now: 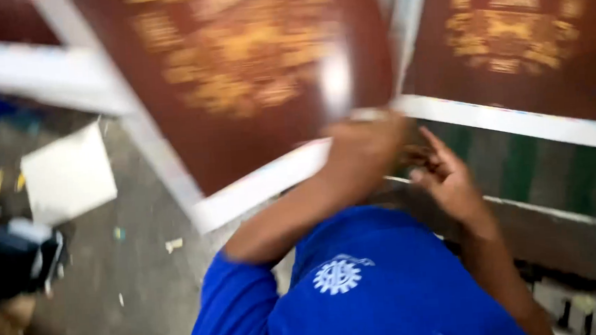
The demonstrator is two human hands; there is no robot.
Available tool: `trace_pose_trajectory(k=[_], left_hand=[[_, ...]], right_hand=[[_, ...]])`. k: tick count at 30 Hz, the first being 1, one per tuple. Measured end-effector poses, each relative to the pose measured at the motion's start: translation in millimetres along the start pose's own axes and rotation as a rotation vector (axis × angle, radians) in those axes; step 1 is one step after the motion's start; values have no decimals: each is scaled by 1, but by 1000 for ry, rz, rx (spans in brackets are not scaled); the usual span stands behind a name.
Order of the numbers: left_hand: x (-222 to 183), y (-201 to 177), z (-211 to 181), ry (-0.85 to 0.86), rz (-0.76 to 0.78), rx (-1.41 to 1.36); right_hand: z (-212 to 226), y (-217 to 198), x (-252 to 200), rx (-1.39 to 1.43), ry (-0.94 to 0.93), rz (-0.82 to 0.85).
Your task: Operating a printing machine by feeding and aligning printed sheets on a stacker.
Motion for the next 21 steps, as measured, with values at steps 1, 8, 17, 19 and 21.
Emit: trace_pose_trajectory(k=[1, 8, 17, 19, 21], left_hand=[[-7, 26, -9, -36, -18, 30], [-45, 49, -39, 0, -121, -48], [-228, -22, 159, -618, -530, 257], [-260, -43, 198, -766, -628, 230], [-284, -45, 232, -810, -642, 301]], right_hand=[[-4, 11, -2, -4, -9, 49], [-12, -5, -36, -256, -299, -162], [-126, -161, -128, 469, -57, -475], [-130, -170, -149, 547, 15, -598], [-133, -178, -174, 431, 49, -628]])
Point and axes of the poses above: each hand's wrist, its own x-axis towards the middle knuckle, its own y-axis out of the palm, z = x × y, the point moved 5 cm from there along x, towards the middle knuckle, and after that the axes turned 9 degrees about -x, right-handed, at the moved point
